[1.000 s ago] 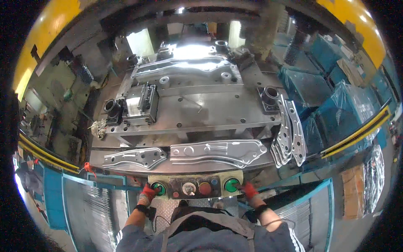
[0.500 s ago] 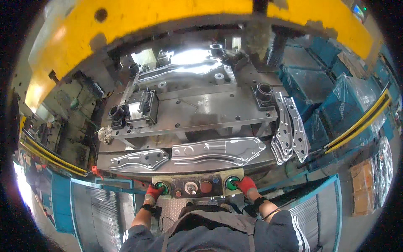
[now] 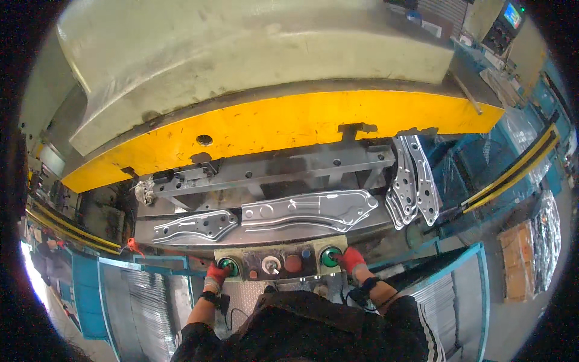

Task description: Operating a large metal stamping press, loading parts, and transferring stamped components into storage bins.

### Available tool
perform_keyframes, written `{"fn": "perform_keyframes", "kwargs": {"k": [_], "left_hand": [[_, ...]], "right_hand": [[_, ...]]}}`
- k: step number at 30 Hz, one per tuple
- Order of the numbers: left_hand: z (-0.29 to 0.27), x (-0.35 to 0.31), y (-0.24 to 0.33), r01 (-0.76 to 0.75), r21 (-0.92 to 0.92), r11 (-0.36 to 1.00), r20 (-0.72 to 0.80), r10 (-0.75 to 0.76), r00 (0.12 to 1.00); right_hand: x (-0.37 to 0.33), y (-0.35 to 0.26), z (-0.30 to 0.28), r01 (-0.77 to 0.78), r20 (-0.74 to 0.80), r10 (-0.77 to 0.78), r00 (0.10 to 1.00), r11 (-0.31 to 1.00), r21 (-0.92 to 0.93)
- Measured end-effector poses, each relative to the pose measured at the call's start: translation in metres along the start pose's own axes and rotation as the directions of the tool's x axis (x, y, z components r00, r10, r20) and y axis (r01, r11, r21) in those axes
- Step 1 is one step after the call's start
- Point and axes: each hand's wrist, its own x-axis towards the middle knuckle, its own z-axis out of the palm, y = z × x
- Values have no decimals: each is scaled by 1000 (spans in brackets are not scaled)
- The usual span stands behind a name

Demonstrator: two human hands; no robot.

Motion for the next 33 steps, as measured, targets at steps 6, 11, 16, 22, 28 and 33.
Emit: {"fn": "perform_keyframes", "kwargs": {"k": [6,11,16,22,28,33], "left_hand": [[-7,0,9,-35,395,918,90,-1,996],[-14,11,-43,-37,441,897,28,28,999],[5,-25,102,-248,820,516,86,317,945],[40,-55,217,-812,313,493,469,663,583],[85,-85,317,-941,-76,329,604,766,219],[130,-101,383,-907,-119,405,534,796,285]], "right_hand": [[-17,-26,-30,112,49,-103,993,963,-247],[-36,-155,-104,461,-125,-558,820,774,-433],[34,-178,-112,502,71,-675,735,471,-725],[33,-186,-111,556,136,-685,716,442,-704],[-38,-205,-164,553,-243,-747,619,634,-540],[23,-208,-215,518,-309,-418,854,737,434]]}}
